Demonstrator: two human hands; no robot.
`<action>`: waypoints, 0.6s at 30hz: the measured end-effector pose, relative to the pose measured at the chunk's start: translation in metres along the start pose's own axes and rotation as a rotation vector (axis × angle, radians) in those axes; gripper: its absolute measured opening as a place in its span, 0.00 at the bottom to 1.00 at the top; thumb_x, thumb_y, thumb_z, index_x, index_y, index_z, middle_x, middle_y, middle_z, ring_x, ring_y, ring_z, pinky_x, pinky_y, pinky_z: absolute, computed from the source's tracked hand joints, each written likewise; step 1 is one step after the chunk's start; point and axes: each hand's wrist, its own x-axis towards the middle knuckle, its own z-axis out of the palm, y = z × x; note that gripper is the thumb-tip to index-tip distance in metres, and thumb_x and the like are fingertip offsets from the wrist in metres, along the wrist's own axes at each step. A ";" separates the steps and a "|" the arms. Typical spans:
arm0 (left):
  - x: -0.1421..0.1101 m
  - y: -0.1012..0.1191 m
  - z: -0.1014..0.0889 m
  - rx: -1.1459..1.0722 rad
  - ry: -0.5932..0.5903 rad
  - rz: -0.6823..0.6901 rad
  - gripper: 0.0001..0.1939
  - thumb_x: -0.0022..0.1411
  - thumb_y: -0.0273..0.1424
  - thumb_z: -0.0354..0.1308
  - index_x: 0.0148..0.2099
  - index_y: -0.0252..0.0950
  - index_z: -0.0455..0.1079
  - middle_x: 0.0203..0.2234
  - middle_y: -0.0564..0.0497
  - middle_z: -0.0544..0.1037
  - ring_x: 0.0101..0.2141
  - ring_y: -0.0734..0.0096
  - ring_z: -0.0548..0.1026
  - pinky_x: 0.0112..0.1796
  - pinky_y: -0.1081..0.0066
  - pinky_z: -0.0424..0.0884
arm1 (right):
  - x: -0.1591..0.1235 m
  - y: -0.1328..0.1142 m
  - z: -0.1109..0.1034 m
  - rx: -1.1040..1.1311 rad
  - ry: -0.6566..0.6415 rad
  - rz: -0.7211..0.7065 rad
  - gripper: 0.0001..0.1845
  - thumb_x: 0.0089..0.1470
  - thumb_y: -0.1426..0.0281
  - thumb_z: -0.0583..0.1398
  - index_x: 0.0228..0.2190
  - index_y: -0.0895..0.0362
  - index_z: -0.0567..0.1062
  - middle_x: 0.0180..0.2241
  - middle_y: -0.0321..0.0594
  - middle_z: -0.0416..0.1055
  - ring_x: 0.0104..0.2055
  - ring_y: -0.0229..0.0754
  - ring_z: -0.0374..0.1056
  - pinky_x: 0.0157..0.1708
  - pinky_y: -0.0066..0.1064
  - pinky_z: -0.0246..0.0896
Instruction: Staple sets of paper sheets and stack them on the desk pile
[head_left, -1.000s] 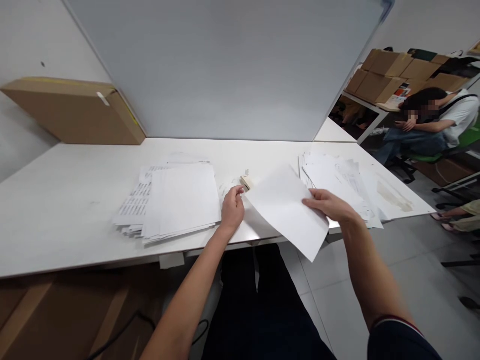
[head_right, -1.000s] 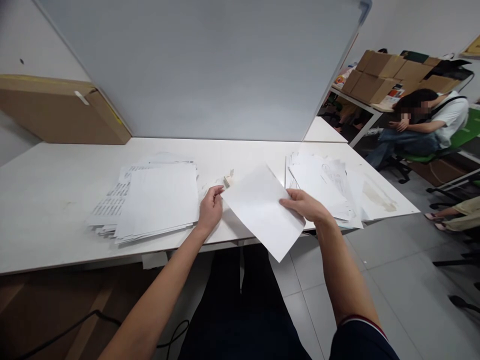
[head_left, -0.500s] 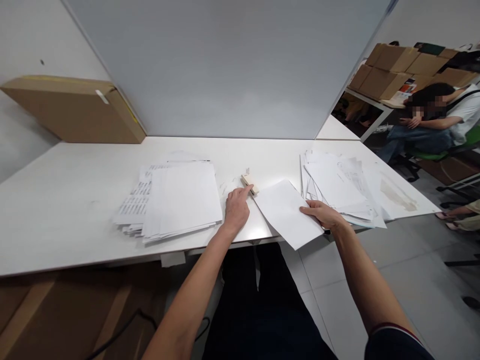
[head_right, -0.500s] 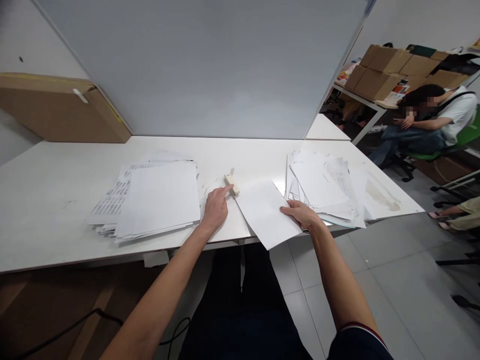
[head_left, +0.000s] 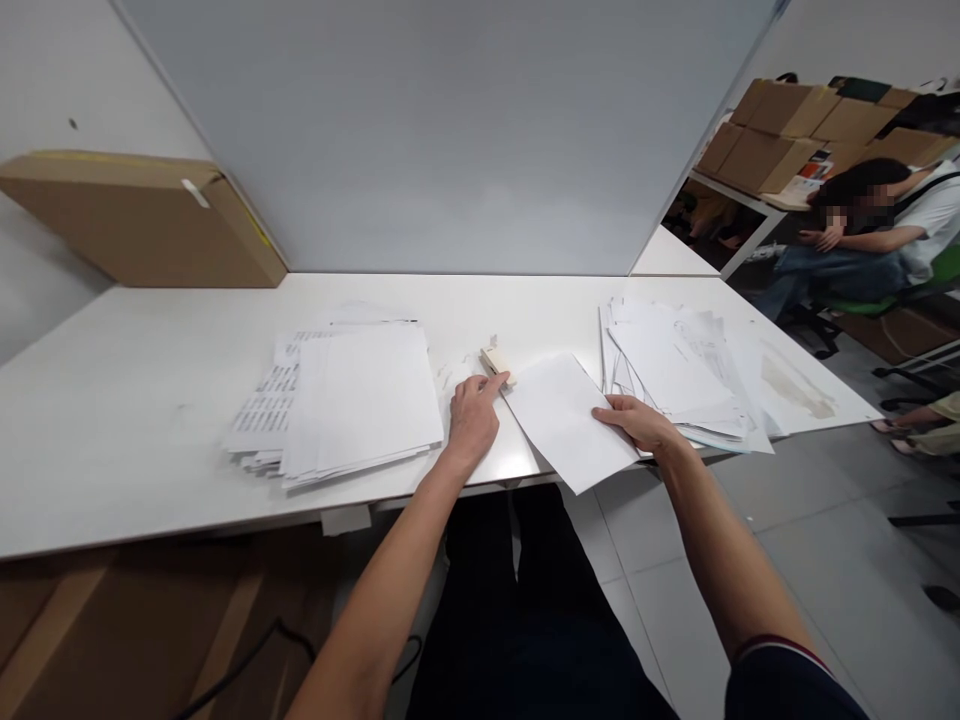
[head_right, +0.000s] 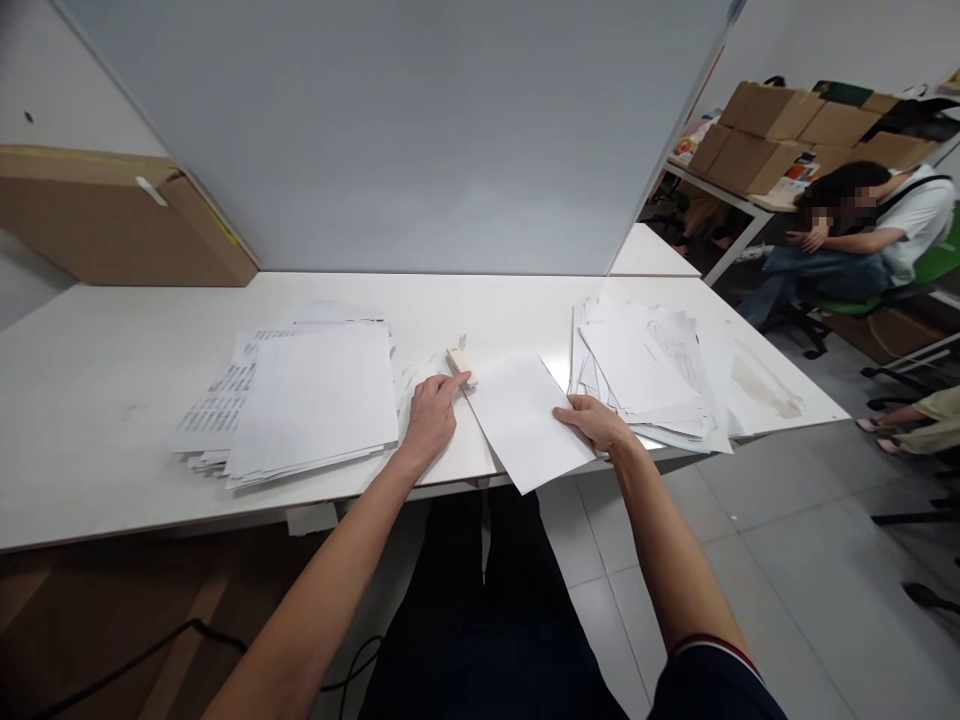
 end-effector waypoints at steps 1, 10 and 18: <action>0.000 0.000 0.000 0.002 -0.001 0.001 0.34 0.51 0.15 0.41 0.56 0.44 0.66 0.44 0.43 0.68 0.45 0.55 0.64 0.46 0.57 0.64 | 0.000 0.000 0.000 0.004 -0.002 -0.002 0.14 0.45 0.62 0.64 0.33 0.56 0.74 0.33 0.42 0.77 0.33 0.44 0.73 0.30 0.32 0.69; -0.001 0.000 0.002 0.016 0.017 0.013 0.33 0.51 0.15 0.42 0.55 0.44 0.67 0.43 0.42 0.69 0.44 0.54 0.64 0.45 0.56 0.64 | -0.003 -0.004 0.005 -0.054 0.022 -0.012 0.13 0.45 0.62 0.63 0.32 0.56 0.73 0.32 0.41 0.77 0.32 0.44 0.73 0.29 0.31 0.68; 0.000 0.003 -0.001 -0.050 0.021 0.014 0.32 0.54 0.16 0.41 0.58 0.42 0.63 0.44 0.43 0.69 0.45 0.56 0.65 0.47 0.57 0.63 | -0.033 -0.041 0.011 -0.067 0.333 -0.239 0.13 0.45 0.62 0.61 0.32 0.56 0.71 0.29 0.40 0.75 0.30 0.43 0.71 0.27 0.30 0.66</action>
